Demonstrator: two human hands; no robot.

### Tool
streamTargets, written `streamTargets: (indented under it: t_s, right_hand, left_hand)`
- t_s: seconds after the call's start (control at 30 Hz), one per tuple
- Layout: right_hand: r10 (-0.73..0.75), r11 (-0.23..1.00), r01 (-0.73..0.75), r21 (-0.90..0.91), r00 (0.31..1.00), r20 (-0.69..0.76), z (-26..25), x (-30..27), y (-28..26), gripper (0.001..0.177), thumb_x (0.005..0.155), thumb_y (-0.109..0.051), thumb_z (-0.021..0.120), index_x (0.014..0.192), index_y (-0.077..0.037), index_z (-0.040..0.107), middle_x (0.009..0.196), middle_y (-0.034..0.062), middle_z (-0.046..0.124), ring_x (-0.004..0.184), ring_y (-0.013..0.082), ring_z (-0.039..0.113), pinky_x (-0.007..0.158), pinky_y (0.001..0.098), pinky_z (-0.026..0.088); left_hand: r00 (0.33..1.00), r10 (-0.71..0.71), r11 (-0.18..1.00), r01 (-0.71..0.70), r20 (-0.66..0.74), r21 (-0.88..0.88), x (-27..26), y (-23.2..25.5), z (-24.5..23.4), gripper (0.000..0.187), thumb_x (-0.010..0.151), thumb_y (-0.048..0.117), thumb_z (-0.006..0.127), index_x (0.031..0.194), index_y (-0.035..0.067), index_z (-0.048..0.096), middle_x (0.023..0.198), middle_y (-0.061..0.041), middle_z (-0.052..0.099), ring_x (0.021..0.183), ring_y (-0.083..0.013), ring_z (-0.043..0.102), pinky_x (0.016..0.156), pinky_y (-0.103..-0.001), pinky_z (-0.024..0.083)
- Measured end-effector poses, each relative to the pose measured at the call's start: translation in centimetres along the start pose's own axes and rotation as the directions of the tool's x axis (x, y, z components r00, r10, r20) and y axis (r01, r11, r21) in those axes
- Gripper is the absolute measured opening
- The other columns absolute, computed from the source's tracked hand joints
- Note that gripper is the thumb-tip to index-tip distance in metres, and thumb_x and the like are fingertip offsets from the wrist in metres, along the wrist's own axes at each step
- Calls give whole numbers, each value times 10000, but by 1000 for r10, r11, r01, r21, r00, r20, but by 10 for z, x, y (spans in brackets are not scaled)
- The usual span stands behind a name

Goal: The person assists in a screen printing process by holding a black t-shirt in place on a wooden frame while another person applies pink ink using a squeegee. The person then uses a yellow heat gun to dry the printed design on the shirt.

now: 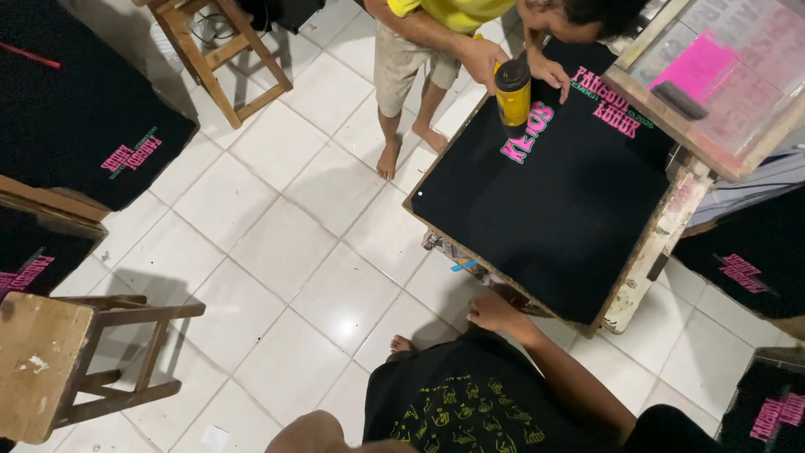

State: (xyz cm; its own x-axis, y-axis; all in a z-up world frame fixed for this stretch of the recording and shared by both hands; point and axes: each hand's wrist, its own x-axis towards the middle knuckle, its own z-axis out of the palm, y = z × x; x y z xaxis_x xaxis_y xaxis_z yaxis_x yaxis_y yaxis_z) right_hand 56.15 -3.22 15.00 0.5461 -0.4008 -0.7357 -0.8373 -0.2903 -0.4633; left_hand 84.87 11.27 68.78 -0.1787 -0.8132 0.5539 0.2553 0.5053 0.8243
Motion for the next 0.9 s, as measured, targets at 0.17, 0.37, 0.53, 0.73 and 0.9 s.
streamTargets:
  t_s: [0.17,0.37,0.53,0.73,0.9]
  right_hand:
    - [-106,990,107,89,994,-18,10,-13,53,559,1072,-383,466,1441,27,553,1424,301,559,1329,464,531,1047,553,518]
    - [90,990,-76,117,988,-122,-12,-54,108,552,1017,-449,535,1459,-120,550,1497,34,580,1372,194,562,1116,355,430]
    - [292,935,-199,293,902,-320,-63,-130,135,444,1016,-312,508,1361,-72,650,1383,106,675,1284,306,635,1028,402,502]
    - [454,890,-319,326,686,-569,-47,-148,266,530,1029,-395,552,1518,-191,544,1172,129,761,1220,352,665,1008,521,539]
    - [453,892,-330,309,657,-603,-45,-177,265,658,1067,-414,482,1641,-142,313,1675,272,248,1526,441,298,1197,585,352]
  left_hand:
    - [992,10,1000,-10,124,5,-11,-71,4,308,1002,219,561,834,14,718,888,-137,738,758,-408,746,754,-467,637]
    - [662,-654,399,714,-367,576,-182,-364,-18,474,1019,417,502,1309,63,626,1308,-104,679,1219,-293,623,993,-444,495]
    - [-115,-925,-286,838,-362,464,-400,-493,-11,514,901,445,600,1337,175,637,1321,-115,684,1168,-285,678,1013,-382,522]
    - [-62,-988,-131,818,-141,561,-460,-474,39,248,871,69,522,996,61,735,1054,-146,744,942,-298,730,715,-420,597]
    - [-23,-961,-134,912,-276,388,-446,-483,57,376,932,257,618,1224,44,724,1046,-219,763,980,-360,723,829,-466,579]
